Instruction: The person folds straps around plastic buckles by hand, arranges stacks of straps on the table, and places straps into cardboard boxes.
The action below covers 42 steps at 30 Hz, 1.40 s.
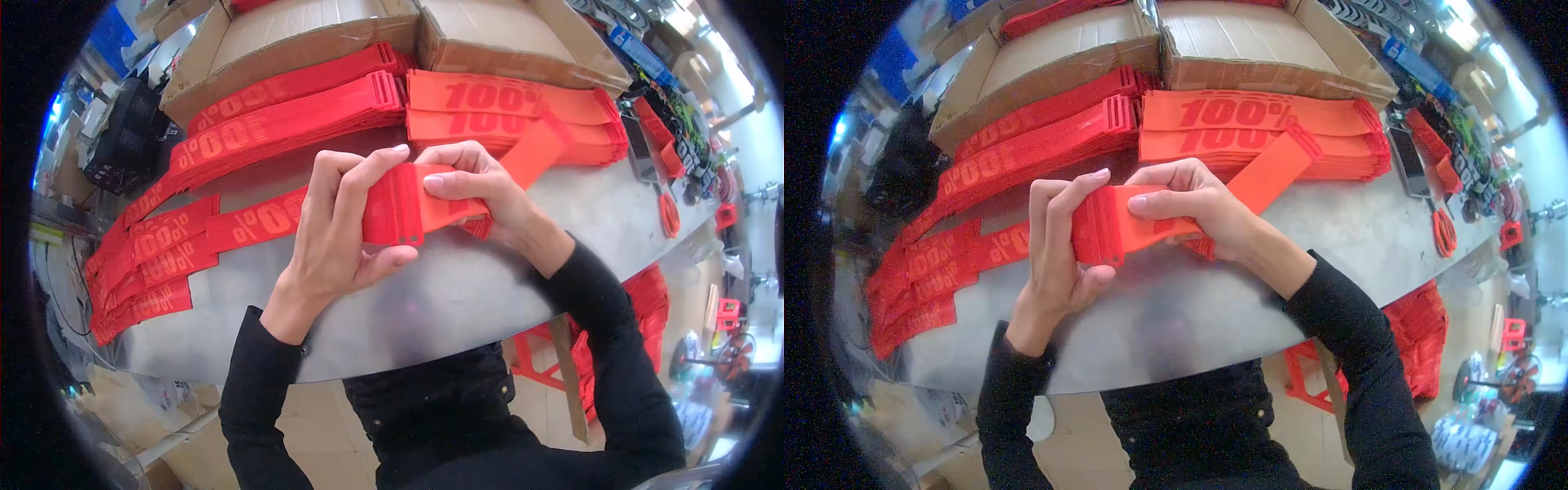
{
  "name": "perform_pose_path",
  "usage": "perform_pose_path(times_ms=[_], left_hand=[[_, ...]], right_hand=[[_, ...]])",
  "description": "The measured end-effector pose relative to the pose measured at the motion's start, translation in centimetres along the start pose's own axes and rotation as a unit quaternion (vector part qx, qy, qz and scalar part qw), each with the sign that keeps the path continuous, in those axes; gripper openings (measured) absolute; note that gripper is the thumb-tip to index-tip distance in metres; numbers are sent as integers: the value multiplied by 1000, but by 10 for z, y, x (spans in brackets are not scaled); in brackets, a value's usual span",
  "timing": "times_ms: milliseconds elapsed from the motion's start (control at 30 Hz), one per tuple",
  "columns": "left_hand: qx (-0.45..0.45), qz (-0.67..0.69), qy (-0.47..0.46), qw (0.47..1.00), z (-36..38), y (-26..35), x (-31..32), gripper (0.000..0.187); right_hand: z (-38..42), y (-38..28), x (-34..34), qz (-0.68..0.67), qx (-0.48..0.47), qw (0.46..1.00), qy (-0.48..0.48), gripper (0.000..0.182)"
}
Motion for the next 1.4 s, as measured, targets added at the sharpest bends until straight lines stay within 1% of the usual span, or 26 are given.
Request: perform_pose_path(times_ms=[67, 233, 333, 500, 633, 733, 767, 867, 900, 933, 967, 1000, 1033, 1133, 1167, 1267, 1300, 1333, 1400], left_hand=[[-10, 16, 15, 1000, 1, 0, 0, 87], [-16, 17, 15, 1000, -1, 0, -3, 88], [-25, 53, -3, 998, 0, -2, 0, 88], [-34, 76, -7, 997, -2, -1, 0, 87], [-36, 86, -7, 996, -3, -1, 0, 86], [-35, 109, 7, 993, -2, -1, 5, 78], [-36, 108, 6, 993, -3, 1, 6, 78], [-68, 103, -12, 992, -6, 5, 7, 72], [-68, 102, -12, 992, -6, 4, 6, 72], [-73, 86, -23, 993, -5, 3, 6, 72], [-77, 72, -36, 994, -4, 2, 6, 74], [-81, 59, -50, 994, -3, 2, 6, 77], [-81, 60, -51, 994, -4, 4, 7, 77], [-66, -73, -90, 991, -9, 9, 9, 71], [-66, -74, -90, 991, -10, 7, 8, 71], [-148, -60, -52, 986, -3, -5, 1, 63], [-149, -60, -53, 986, -3, -3, 2, 63], [-152, -59, -39, 986, -5, 0, 1, 61], [-155, -58, -8, 986, -8, 6, -1, 58]], right_hand=[[0, 1, -2, -5, -2, 1000, -2, 19], [0, 1, 2, -5, 6, 1000, 2, 19], [0, 3, 1, -9, 8, 1000, 0, 20], [1, 3, 1, -8, 10, 1000, 12, 19], [1, 1, 3, 18, -10, 999, 32, 19], [4, -2, 9, 66, -34, 996, 50, 16], [4, 0, 11, 65, -33, 996, 50, 16], [8, -7, 16, 159, -129, 974, 96, 17], [10, -6, 20, 159, -129, 974, 94, 17], [16, -11, 25, 289, -167, 932, 138, 18], [22, -14, 31, 412, -201, 870, 180, 20], [28, -16, 37, 525, -230, 789, 220, 22], [27, -15, 36, 524, -230, 789, 222, 22], [15, -8, 37, 621, -202, 731, 197, 24], [13, -10, 34, 620, -203, 731, 197, 24], [20, -27, 26, 431, -298, 830, 190, 23], [21, -26, 26, 430, -297, 831, 190, 23], [22, -27, 22, 354, -283, 873, 182, 27], [22, -27, 14, 195, -249, 935, 161, 36]])
Point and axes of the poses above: each hand's wrist, its own z-axis away from the middle knuckle, its own x-axis out of the palm, y = z × x, the point moved 6 cm from there along -z, towards the middle knuckle, and after that the axes turned 11 degrees about x, right-handed, at the moved point
